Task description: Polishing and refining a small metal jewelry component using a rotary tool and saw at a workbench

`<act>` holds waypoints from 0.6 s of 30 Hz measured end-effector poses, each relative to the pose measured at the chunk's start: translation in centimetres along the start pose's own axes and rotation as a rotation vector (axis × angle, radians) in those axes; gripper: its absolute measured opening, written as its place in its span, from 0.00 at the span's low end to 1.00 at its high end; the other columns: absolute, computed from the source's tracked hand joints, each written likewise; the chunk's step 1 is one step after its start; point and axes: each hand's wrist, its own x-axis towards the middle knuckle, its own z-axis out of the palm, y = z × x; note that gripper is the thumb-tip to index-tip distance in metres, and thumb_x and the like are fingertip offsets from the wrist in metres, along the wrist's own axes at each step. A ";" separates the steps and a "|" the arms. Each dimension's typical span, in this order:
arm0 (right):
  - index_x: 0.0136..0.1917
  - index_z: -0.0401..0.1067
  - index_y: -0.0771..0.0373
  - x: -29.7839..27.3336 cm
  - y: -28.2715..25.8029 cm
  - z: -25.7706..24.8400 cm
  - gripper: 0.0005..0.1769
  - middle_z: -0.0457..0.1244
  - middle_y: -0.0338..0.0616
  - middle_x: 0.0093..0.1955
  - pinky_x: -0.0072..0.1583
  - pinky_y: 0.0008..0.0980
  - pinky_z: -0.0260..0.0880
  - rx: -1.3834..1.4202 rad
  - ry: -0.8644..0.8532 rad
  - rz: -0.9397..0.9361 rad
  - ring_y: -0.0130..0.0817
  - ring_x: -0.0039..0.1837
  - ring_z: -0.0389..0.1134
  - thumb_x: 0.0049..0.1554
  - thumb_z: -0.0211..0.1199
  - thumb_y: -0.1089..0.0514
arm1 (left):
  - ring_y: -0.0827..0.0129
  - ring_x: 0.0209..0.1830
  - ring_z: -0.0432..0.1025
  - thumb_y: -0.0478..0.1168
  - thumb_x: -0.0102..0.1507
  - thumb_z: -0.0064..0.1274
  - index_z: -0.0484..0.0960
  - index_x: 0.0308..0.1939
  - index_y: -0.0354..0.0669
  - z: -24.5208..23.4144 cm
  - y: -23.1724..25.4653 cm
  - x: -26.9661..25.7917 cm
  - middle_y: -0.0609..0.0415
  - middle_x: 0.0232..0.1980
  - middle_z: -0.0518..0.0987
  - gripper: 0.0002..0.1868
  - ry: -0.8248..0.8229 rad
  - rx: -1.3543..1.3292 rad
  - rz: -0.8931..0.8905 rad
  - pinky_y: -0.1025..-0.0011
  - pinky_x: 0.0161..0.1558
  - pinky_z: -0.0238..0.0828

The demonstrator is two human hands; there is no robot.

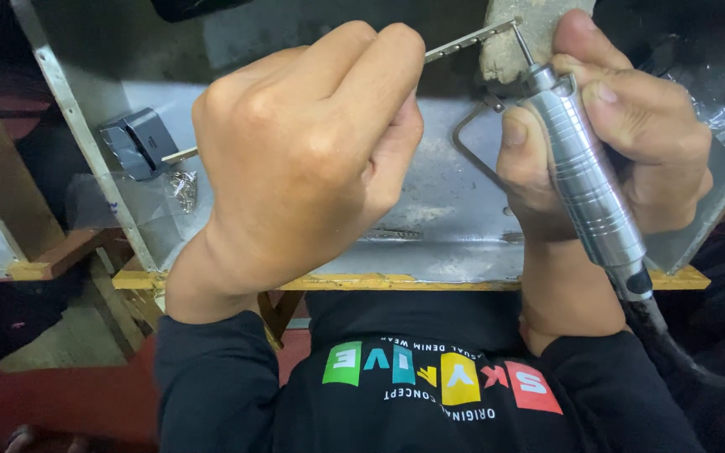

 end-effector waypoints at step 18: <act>0.55 0.61 0.70 0.2 -0.1 0.4 0.21 0.62 0.70 0.48 0.67 0.62 0.78 -0.029 0.038 -0.014 0.60 0.52 0.72 0.59 0.73 0.66 | 0.58 0.26 0.64 0.33 0.61 0.60 0.69 0.36 0.47 -0.2 0.1 0.0 0.56 0.33 0.65 0.13 -0.030 0.035 0.002 0.61 0.27 0.54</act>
